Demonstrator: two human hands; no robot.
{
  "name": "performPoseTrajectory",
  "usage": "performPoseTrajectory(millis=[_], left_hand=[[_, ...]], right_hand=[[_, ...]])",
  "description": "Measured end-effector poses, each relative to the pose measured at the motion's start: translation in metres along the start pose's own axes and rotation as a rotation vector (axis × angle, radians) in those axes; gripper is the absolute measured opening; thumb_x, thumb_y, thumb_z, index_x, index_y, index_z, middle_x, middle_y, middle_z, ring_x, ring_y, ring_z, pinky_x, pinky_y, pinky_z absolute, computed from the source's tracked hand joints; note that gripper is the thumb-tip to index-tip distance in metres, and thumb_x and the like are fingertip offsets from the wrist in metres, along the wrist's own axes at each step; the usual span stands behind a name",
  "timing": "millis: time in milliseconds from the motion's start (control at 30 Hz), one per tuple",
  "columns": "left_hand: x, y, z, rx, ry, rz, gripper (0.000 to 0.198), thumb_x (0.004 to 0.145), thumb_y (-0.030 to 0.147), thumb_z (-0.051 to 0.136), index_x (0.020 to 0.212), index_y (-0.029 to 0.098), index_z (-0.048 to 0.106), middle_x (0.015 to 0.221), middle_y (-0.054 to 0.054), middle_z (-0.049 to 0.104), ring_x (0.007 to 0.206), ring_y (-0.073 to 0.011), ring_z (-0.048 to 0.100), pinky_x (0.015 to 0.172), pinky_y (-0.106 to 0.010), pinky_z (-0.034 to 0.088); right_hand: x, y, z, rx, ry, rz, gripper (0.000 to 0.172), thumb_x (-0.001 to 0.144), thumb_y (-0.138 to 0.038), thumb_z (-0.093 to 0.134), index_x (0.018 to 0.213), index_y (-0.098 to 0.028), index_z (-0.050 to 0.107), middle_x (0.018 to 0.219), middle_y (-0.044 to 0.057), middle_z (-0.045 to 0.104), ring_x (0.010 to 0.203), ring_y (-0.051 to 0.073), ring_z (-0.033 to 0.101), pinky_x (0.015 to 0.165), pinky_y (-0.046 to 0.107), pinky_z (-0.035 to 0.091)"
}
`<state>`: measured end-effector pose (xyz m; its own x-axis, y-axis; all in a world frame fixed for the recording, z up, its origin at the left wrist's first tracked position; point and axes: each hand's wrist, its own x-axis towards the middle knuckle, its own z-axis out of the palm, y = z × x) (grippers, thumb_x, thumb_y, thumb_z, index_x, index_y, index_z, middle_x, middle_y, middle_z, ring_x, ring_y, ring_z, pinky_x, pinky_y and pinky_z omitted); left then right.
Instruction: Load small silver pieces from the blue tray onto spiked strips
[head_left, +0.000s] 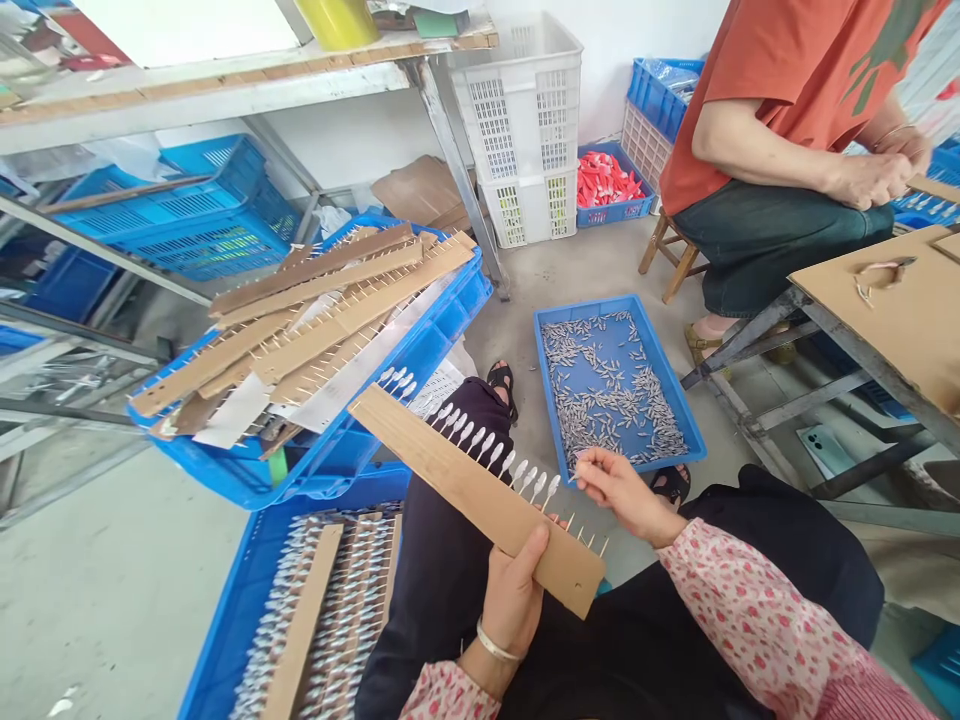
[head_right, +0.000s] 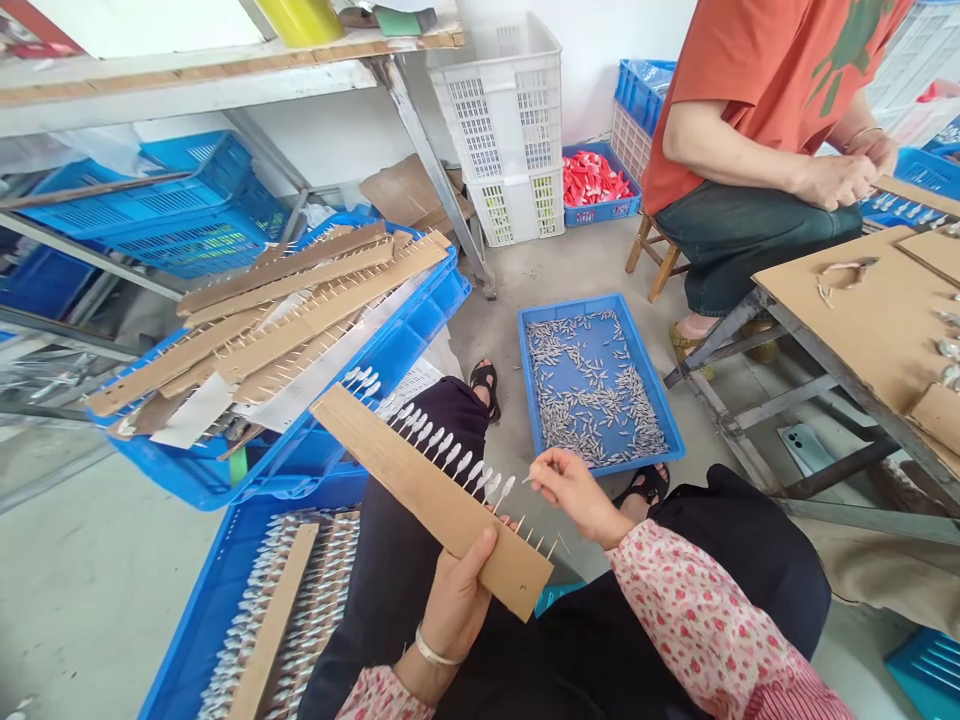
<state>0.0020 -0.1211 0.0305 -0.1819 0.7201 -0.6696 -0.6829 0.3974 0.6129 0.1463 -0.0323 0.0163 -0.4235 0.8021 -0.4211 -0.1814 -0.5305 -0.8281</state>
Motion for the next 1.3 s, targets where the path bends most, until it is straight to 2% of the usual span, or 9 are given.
performPoseTrajectory(millis=[133, 200, 433, 533, 700, 833, 933, 1100, 1300], left_hand=[[0.0, 0.0, 0.0, 0.01, 0.002, 0.02, 0.038, 0.061, 0.027, 0.082, 0.094, 0.015, 0.067, 0.084, -0.008, 0.072, 0.085, -0.0278, 0.068, 0.08, -0.041, 0.052], [0.0, 0.0, 0.0, 0.01, 0.006, 0.02, 0.039, 0.06, 0.029, 0.082, 0.093, 0.014, 0.067, 0.084, -0.008, 0.071, 0.086, -0.0292, 0.068, 0.081, -0.042, 0.052], [0.002, -0.003, -0.003, 0.036, 0.05, 0.033, 0.043, 0.059, 0.03, 0.083, 0.096, 0.014, 0.069, 0.091, -0.009, 0.072, 0.093, -0.0293, 0.065, 0.083, -0.039, 0.051], [0.002, -0.004, -0.004, 0.028, 0.026, 0.027, 0.041, 0.06, 0.029, 0.082, 0.096, 0.014, 0.069, 0.09, -0.008, 0.072, 0.092, -0.0279, 0.066, 0.084, -0.038, 0.051], [0.001, -0.003, -0.005, -0.007, 0.009, -0.021, 0.04, 0.06, 0.028, 0.083, 0.095, 0.015, 0.067, 0.08, -0.006, 0.072, 0.084, -0.0287, 0.069, 0.082, -0.042, 0.052], [0.0, -0.003, -0.005, 0.0, 0.01, 0.002, 0.041, 0.061, 0.027, 0.082, 0.097, 0.015, 0.067, 0.084, -0.007, 0.071, 0.084, -0.0269, 0.068, 0.077, -0.038, 0.053], [0.001, -0.004, -0.006, 0.025, 0.017, 0.026, 0.039, 0.063, 0.027, 0.081, 0.098, 0.014, 0.068, 0.088, -0.008, 0.071, 0.084, -0.0244, 0.067, 0.074, -0.034, 0.053], [0.003, -0.005, -0.006, 0.021, -0.018, 0.047, 0.038, 0.067, 0.026, 0.078, 0.101, 0.014, 0.067, 0.091, -0.008, 0.071, 0.087, -0.023, 0.066, 0.077, -0.032, 0.052], [0.002, -0.006, -0.008, 0.009, -0.033, 0.006, 0.035, 0.067, 0.027, 0.079, 0.097, 0.013, 0.065, 0.081, -0.007, 0.072, 0.082, -0.027, 0.069, 0.076, -0.039, 0.054]], right_hand=[[-0.001, -0.008, -0.004, 0.06, -0.077, 0.091, 0.02, 0.08, -0.037, 0.059, 0.077, -0.019, 0.052, 0.074, 0.001, 0.061, 0.044, 0.006, 0.033, 0.041, 0.022, 0.014], [-0.003, -0.009, -0.001, -0.008, -0.116, 0.147, 0.017, 0.079, -0.035, 0.059, 0.075, -0.019, 0.055, 0.07, 0.0, 0.059, 0.045, 0.007, 0.033, 0.042, 0.022, 0.015], [-0.007, -0.001, 0.011, -0.451, -0.229, -0.051, 0.013, 0.076, -0.025, 0.064, 0.066, -0.017, 0.062, 0.067, 0.0, 0.057, 0.062, 0.014, 0.048, 0.057, 0.025, 0.035], [-0.006, -0.002, 0.011, -0.486, -0.183, -0.089, 0.015, 0.077, -0.024, 0.061, 0.063, -0.018, 0.059, 0.066, 0.0, 0.055, 0.061, 0.013, 0.046, 0.056, 0.025, 0.034], [-0.003, -0.011, 0.005, -0.365, -0.02, -0.07, 0.02, 0.08, -0.032, 0.059, 0.066, -0.018, 0.055, 0.058, -0.004, 0.044, 0.054, 0.01, 0.037, 0.051, 0.023, 0.028], [-0.005, -0.012, 0.006, -0.427, -0.166, 0.008, 0.017, 0.08, -0.029, 0.06, 0.068, -0.017, 0.061, 0.06, -0.002, 0.052, 0.055, 0.011, 0.042, 0.052, 0.024, 0.03], [-0.008, -0.007, 0.011, -0.503, -0.227, -0.039, 0.011, 0.076, -0.021, 0.061, 0.066, -0.017, 0.062, 0.067, 0.001, 0.058, 0.06, 0.013, 0.047, 0.056, 0.025, 0.034], [-0.009, -0.003, 0.015, -0.558, -0.173, -0.123, 0.015, 0.076, -0.016, 0.057, 0.061, -0.017, 0.057, 0.067, 0.0, 0.055, 0.06, 0.012, 0.045, 0.055, 0.024, 0.033], [-0.005, -0.011, 0.002, -0.409, 0.0, -0.15, 0.018, 0.082, -0.03, 0.058, 0.069, -0.018, 0.055, 0.066, -0.002, 0.049, 0.06, 0.011, 0.041, 0.055, 0.024, 0.031]])
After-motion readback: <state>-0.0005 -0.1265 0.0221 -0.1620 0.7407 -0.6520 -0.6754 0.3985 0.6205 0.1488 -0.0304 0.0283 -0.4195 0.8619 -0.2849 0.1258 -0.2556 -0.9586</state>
